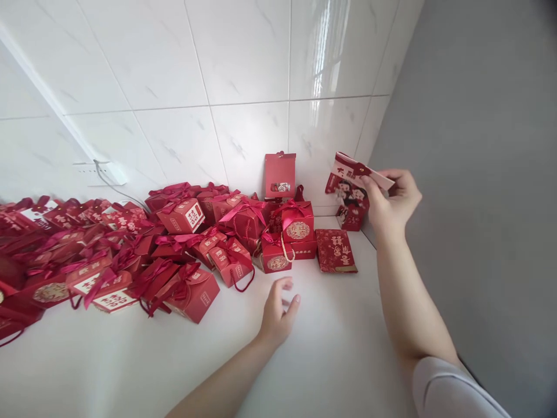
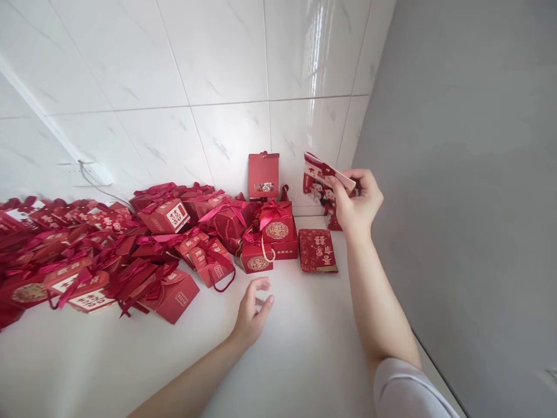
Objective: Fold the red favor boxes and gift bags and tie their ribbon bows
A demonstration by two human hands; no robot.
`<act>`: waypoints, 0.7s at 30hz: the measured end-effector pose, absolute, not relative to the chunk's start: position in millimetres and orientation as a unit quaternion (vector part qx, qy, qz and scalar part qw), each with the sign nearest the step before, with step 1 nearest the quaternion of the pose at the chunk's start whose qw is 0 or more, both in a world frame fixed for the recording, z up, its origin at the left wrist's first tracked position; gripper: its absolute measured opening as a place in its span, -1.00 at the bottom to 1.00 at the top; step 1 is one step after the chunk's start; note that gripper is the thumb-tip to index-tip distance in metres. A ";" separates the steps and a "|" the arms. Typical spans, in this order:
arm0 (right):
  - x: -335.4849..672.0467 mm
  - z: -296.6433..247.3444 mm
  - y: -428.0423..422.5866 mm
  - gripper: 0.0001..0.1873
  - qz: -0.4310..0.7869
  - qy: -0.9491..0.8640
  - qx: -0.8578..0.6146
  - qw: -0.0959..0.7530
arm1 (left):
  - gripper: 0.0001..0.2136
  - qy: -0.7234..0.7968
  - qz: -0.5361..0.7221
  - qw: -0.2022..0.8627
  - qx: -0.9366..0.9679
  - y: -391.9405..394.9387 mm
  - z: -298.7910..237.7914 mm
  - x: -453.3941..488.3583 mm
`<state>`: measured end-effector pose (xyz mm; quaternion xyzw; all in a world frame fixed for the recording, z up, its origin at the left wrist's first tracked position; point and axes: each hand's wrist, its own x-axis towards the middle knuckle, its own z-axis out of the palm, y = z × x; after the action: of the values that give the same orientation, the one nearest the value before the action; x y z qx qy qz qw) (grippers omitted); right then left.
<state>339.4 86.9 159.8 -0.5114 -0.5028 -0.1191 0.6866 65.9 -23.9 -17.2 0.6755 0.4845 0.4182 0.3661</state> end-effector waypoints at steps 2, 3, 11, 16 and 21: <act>323.3 159.1 58.0 -0.68 -0.038 -0.510 -0.481 0.712 | -0.47 0.472 0.491 0.348 0.644 -24.0 -19.1 66.1; 313.5 154.8 46.6 -0.67 0.025 -0.535 -0.470 0.701 | -0.41 0.452 0.510 0.346 0.645 -24.9 -19.8 63.6; 245.5 115.0 -6.3 -0.64 0.442 -0.772 -0.283 0.358 | -0.12 0.321 0.496 0.471 0.655 -40.3 -11.7 15.0; 279.5 129.0 -4.0 -0.65 0.349 -0.838 -0.336 0.253 | -0.43 0.390 0.426 0.483 0.658 -25.2 2.6 -1.2; 348.9 91.9 44.9 -0.86 0.189 -0.663 -0.702 0.179 | -0.57 0.380 0.331 0.506 0.700 -13.8 -2.7 -1.9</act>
<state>348.9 44.9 91.9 -0.7023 -0.6625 0.1891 0.1789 -1.9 -13.8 -2.7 0.7001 0.3802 0.3308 0.5059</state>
